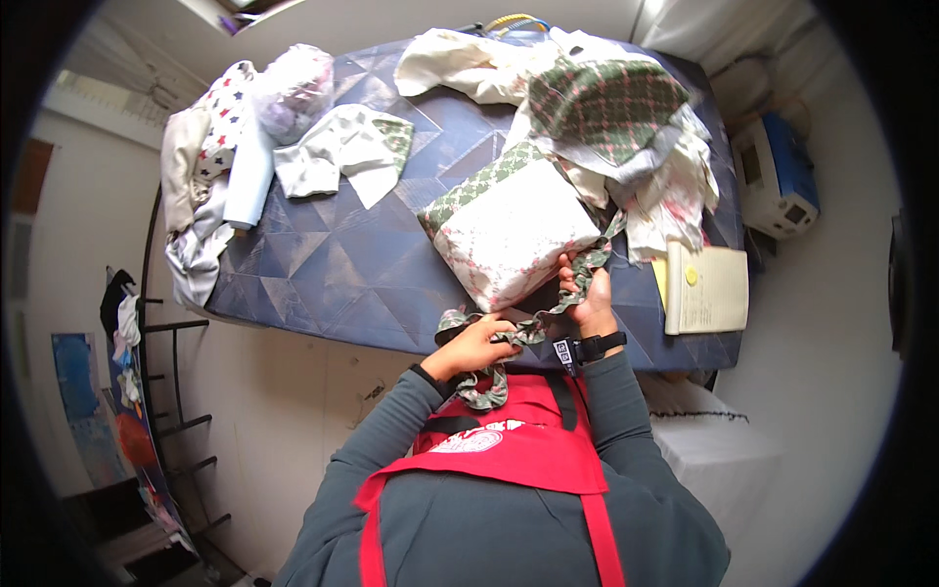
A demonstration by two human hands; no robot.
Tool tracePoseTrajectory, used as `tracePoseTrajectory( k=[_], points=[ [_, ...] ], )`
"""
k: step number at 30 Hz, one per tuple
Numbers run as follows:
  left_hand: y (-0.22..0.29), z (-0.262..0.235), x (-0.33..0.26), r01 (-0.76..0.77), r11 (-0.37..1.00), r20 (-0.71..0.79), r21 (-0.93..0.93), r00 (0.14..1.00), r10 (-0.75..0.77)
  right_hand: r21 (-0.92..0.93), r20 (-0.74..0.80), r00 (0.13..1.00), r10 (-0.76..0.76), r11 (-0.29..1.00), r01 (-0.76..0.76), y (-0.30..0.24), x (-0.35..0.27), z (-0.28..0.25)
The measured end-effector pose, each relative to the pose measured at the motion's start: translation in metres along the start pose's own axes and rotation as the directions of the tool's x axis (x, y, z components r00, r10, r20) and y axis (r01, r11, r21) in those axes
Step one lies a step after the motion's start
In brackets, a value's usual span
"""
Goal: The person cuts a thread, then uses pliers to trim a fabric strap. They attach the strap to a floral-patterned bag, thread it through loops, and adjust the gathered fabric to form a ruffled edge around the bag's opening.
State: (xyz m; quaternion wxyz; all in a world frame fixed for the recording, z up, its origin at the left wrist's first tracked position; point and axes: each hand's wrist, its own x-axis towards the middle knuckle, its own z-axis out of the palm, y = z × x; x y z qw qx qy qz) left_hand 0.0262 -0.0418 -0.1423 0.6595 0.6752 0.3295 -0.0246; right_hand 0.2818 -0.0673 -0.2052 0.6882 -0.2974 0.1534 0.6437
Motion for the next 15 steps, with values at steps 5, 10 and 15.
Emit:
tracePoseTrajectory(
  k=[5,10,15],
  points=[
    [-0.021,-0.102,-0.024,0.072,0.860,-0.550,0.505,0.794,0.257,-0.297,0.025,1.000,-0.002,0.955,0.010,0.072,0.093,0.074],
    [0.012,-0.094,-0.072,0.141,0.980,0.023,-0.141,0.990,-0.139,-0.315,-0.050,0.996,-0.080,0.947,0.061,0.112,0.084,0.079],
    [0.013,-0.046,-0.072,0.290,0.806,0.109,-0.517,0.956,-0.274,-0.076,0.219,0.902,0.373,0.928,-0.365,0.122,0.029,0.035]
  ],
)
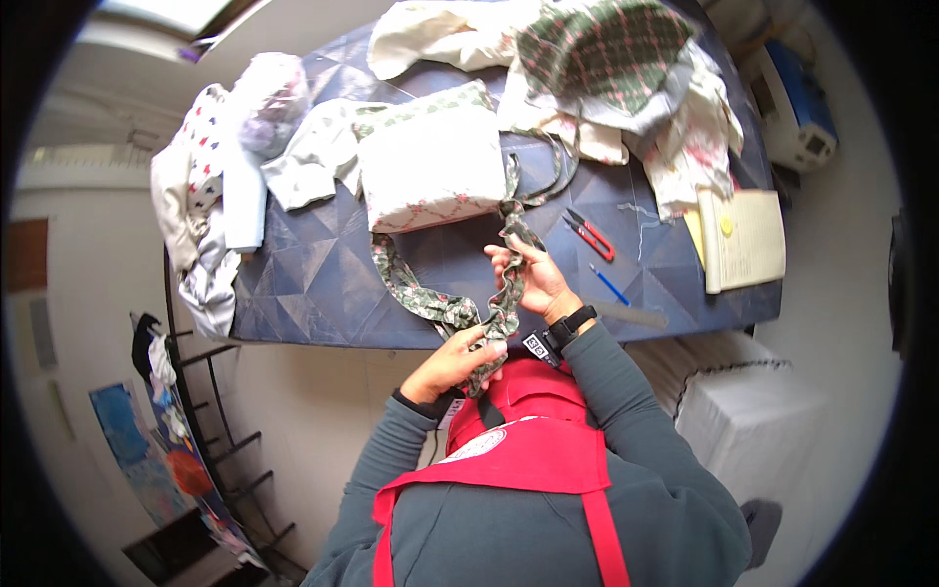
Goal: The person cuts a thread, then uses pliers to trim a fabric strap. They attach the strap to a floral-patterned bag, thread it through loops, and adjust the gathered fabric to form a ruffled edge around the bag's opening.
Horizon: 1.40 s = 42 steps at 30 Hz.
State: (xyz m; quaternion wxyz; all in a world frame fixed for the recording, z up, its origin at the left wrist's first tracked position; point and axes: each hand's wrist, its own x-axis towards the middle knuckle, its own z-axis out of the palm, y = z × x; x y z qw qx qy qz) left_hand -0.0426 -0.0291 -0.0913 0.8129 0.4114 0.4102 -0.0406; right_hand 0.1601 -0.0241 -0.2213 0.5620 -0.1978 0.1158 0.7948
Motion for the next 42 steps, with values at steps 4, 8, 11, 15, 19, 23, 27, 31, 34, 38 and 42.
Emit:
tracePoseTrajectory(
  k=[4,8,11,15,19,23,27,31,34,38,42],
  points=[
    [-0.022,-0.004,0.000,0.039,0.999,-0.075,-0.012,0.996,-0.040,-0.120,-0.031,0.986,-0.165,0.980,0.160,0.020,0.000,-0.002],
    [-0.043,-0.022,-0.010,0.090,0.995,-0.198,0.040,0.977,-0.081,-0.223,-0.107,0.976,-0.190,0.961,0.163,0.040,0.013,0.000],
    [-0.054,-0.032,-0.014,0.039,0.999,-0.188,-0.033,0.981,-0.045,-0.218,-0.109,0.961,-0.254,0.949,0.226,0.051,0.022,-0.003],
    [-0.054,-0.039,-0.017,0.032,0.996,-0.158,-0.086,0.986,-0.045,-0.219,-0.151,0.949,-0.276,0.946,0.240,0.054,0.032,-0.002],
    [-0.045,-0.036,-0.020,0.093,0.992,-0.185,-0.082,0.977,-0.107,-0.205,-0.127,0.931,-0.343,0.927,0.313,0.050,0.025,0.011],
    [-0.034,-0.032,-0.021,0.015,0.997,-0.108,-0.081,0.994,-0.023,-0.150,0.037,0.989,-0.143,0.978,0.147,0.059,-0.006,0.026],
    [-0.026,-0.029,-0.017,-0.027,0.999,-0.179,-0.021,0.984,0.023,-0.390,-0.051,0.992,-0.119,0.917,0.090,0.068,-0.025,0.032],
    [-0.022,-0.021,-0.018,-0.002,1.000,-0.225,-0.009,0.974,0.000,-0.408,-0.139,0.963,-0.231,0.899,0.156,0.061,-0.021,0.038],
    [-0.015,-0.020,-0.019,-0.017,1.000,-0.195,0.006,0.981,0.018,-0.428,-0.162,0.937,-0.310,0.878,0.216,0.057,-0.021,0.047],
    [-0.003,-0.024,-0.021,-0.025,0.967,-0.223,-0.252,0.974,-0.033,-0.420,-0.076,0.912,-0.403,0.843,0.337,0.064,-0.034,0.062],
    [-0.004,-0.019,-0.024,-0.073,0.992,-0.226,-0.099,0.973,0.049,-0.569,-0.083,0.963,-0.256,0.806,0.165,0.074,-0.046,0.069]
  ],
)
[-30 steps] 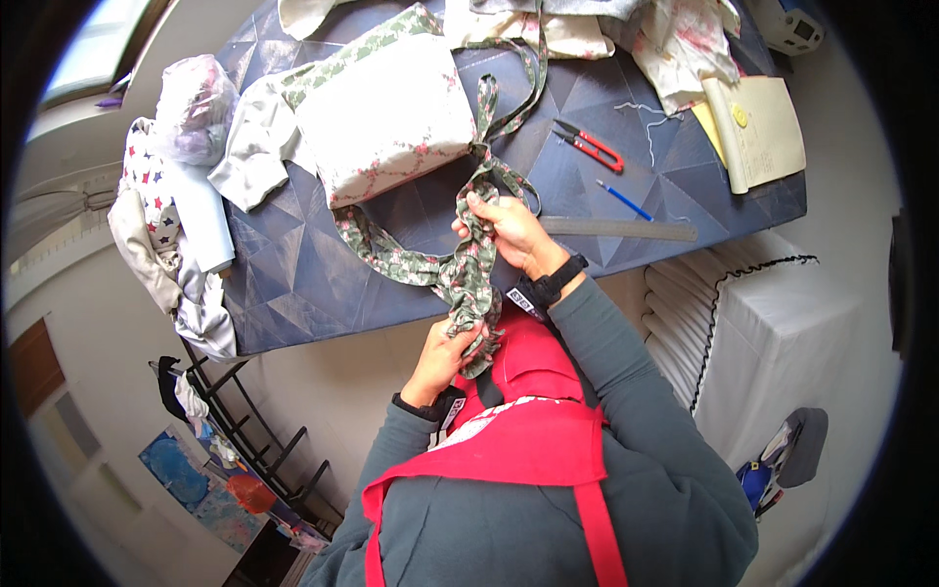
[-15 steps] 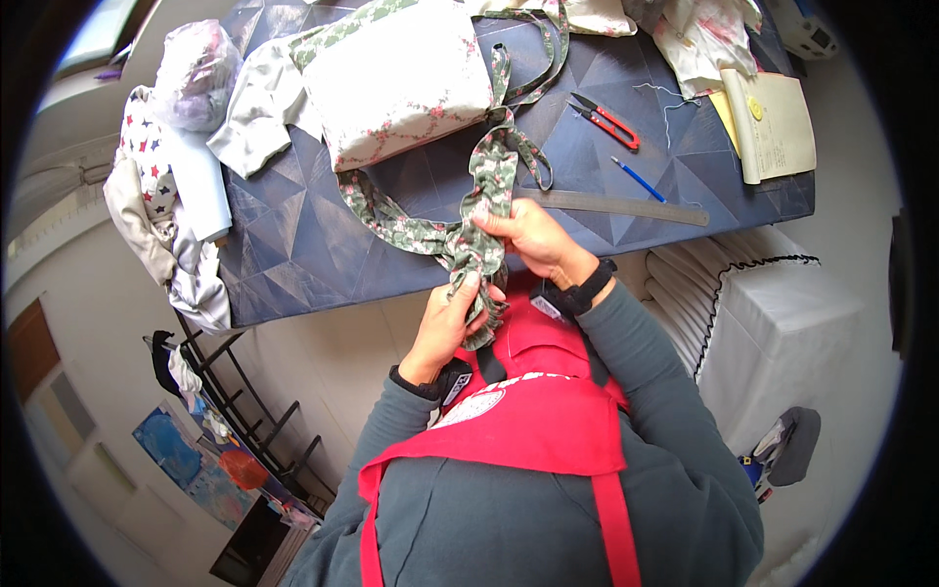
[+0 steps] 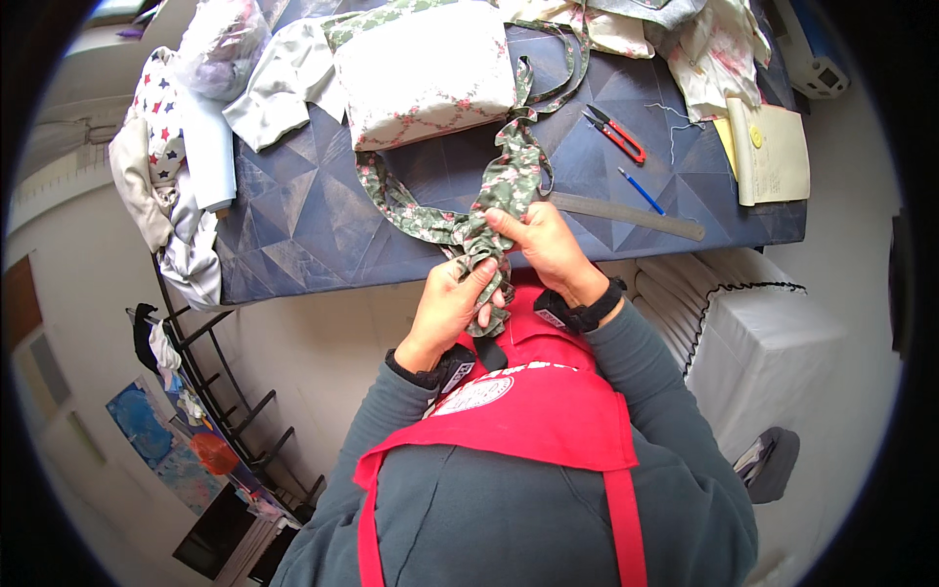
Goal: The person cuts a thread, then uses pliers to trim a fabric strap. They attach the strap to a floral-patterned bag, thread it through loops, and adjust the gathered fabric to form a ruffled edge around the bag's opening.
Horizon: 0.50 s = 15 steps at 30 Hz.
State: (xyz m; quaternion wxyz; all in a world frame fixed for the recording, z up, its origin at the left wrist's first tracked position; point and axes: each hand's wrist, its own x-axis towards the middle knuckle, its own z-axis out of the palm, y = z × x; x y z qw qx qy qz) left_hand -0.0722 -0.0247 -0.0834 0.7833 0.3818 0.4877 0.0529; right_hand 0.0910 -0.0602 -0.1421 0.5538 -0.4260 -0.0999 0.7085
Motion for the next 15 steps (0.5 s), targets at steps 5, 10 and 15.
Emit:
tracePoseTrajectory(
  k=[5,10,15],
  points=[
    [-0.002,0.000,-0.007,0.063,0.994,0.017,0.085,0.998,-0.065,-0.009,-0.124,0.988,-0.094,0.996,0.094,0.012,-0.001,0.003],
    [-0.005,0.003,-0.018,0.087,0.986,0.078,0.144,0.992,-0.099,0.075,-0.130,0.985,-0.114,0.989,0.125,0.026,0.005,-0.002],
    [-0.013,0.009,-0.025,0.102,0.986,0.072,0.129,0.991,-0.112,0.074,-0.254,0.954,-0.156,0.981,0.180,0.017,0.007,-0.009]
  ],
)
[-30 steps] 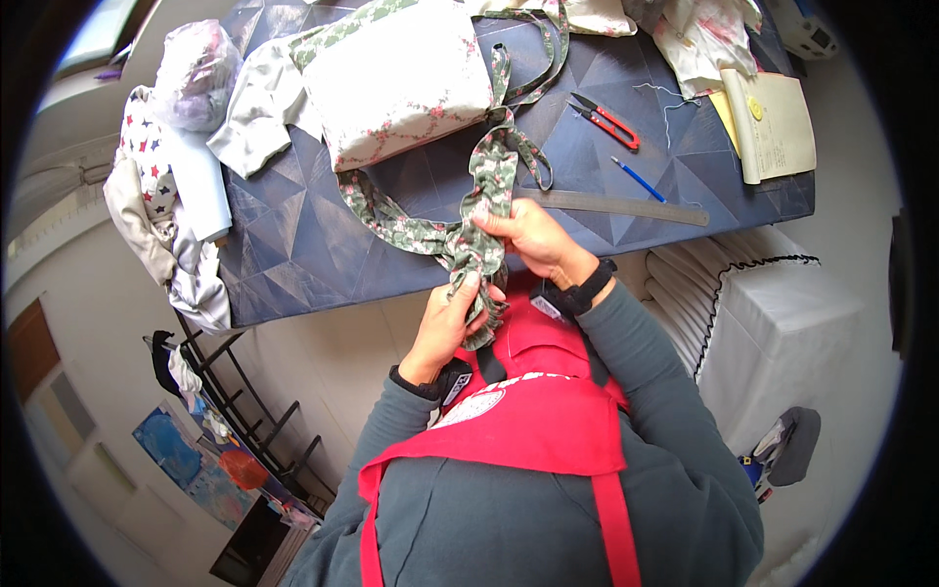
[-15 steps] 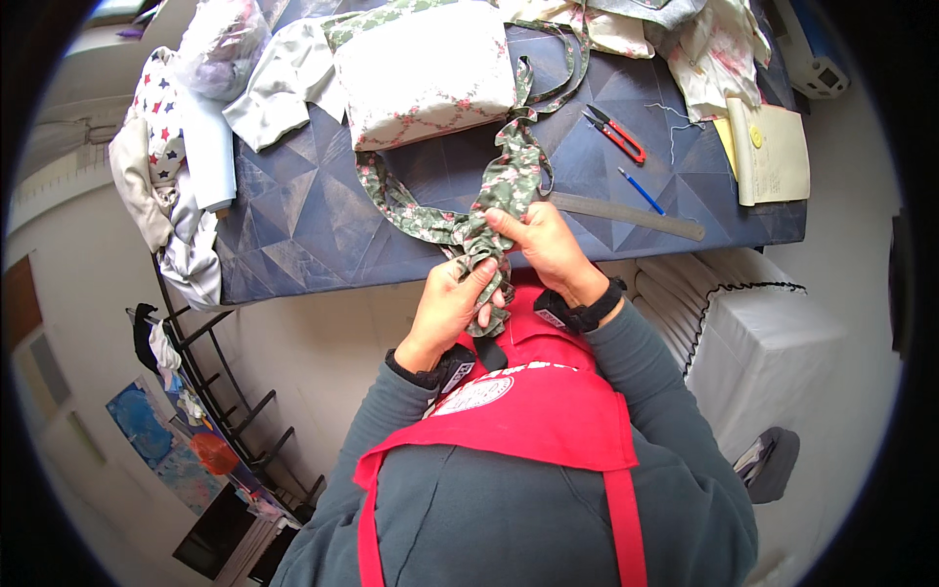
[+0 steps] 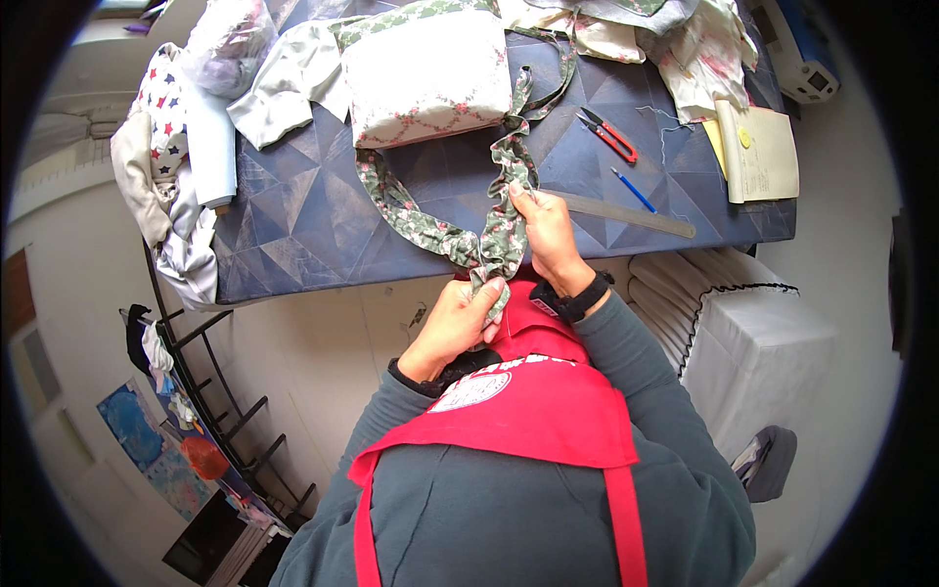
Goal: The person cuts a thread, then uses pliers to trim a fabric strap. They attach the strap to a floral-patterned bag, thread it through loops, and adjust the gathered fabric to form a ruffled edge around the bag's opening.
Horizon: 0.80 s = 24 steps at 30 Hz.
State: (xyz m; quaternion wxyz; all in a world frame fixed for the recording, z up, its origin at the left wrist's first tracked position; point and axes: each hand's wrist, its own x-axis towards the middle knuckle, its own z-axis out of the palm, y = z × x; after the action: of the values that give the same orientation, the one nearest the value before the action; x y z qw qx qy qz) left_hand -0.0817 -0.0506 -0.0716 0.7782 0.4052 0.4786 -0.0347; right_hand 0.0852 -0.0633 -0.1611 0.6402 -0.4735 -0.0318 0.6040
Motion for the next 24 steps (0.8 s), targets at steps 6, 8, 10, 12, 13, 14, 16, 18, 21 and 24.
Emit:
tracePoseTrajectory(
  k=[6,8,10,12,13,14,16,18,21,24],
  points=[
    [0.000,-0.006,0.008,-0.083,0.997,-0.003,-0.007,0.997,0.083,0.015,0.196,0.935,0.297,0.952,-0.305,-0.004,-0.034,0.010],
    [-0.002,-0.005,0.008,-0.048,0.998,0.021,0.032,0.999,0.047,0.013,0.157,0.965,0.210,0.977,-0.215,-0.005,-0.033,0.009],
    [-0.005,-0.002,0.006,-0.025,0.999,0.036,0.037,0.999,0.024,0.028,0.067,0.976,0.209,0.977,-0.211,-0.006,-0.028,0.005],
    [-0.007,-0.001,0.005,-0.059,0.998,0.036,0.020,0.998,0.059,0.043,0.112,0.976,0.186,0.980,-0.192,-0.005,-0.026,0.003],
    [-0.007,-0.001,0.004,-0.041,0.999,0.038,0.022,0.998,0.040,0.020,0.062,0.973,0.224,0.974,-0.226,-0.004,-0.028,0.003],
    [-0.007,-0.002,0.004,-0.034,0.999,0.044,0.031,0.999,0.032,0.038,0.106,0.971,0.216,0.975,-0.221,-0.004,-0.030,0.002],
    [-0.007,-0.005,0.004,-0.077,0.997,0.067,-0.002,0.995,0.077,0.061,0.238,0.938,0.250,0.961,-0.271,-0.005,-0.040,0.003],
    [-0.007,-0.008,0.005,-0.124,0.992,0.104,0.011,0.987,0.122,-0.100,0.284,0.907,0.310,0.951,-0.293,-0.007,-0.048,0.003],
    [-0.007,-0.012,0.005,-0.078,0.996,0.188,0.034,0.980,0.070,-0.035,0.265,0.927,0.266,0.963,-0.266,-0.010,-0.051,0.006],
    [-0.003,-0.020,0.003,-0.069,0.997,0.178,0.025,0.982,0.064,0.095,0.263,0.948,0.182,0.972,-0.213,-0.014,-0.045,0.009]
  ],
)
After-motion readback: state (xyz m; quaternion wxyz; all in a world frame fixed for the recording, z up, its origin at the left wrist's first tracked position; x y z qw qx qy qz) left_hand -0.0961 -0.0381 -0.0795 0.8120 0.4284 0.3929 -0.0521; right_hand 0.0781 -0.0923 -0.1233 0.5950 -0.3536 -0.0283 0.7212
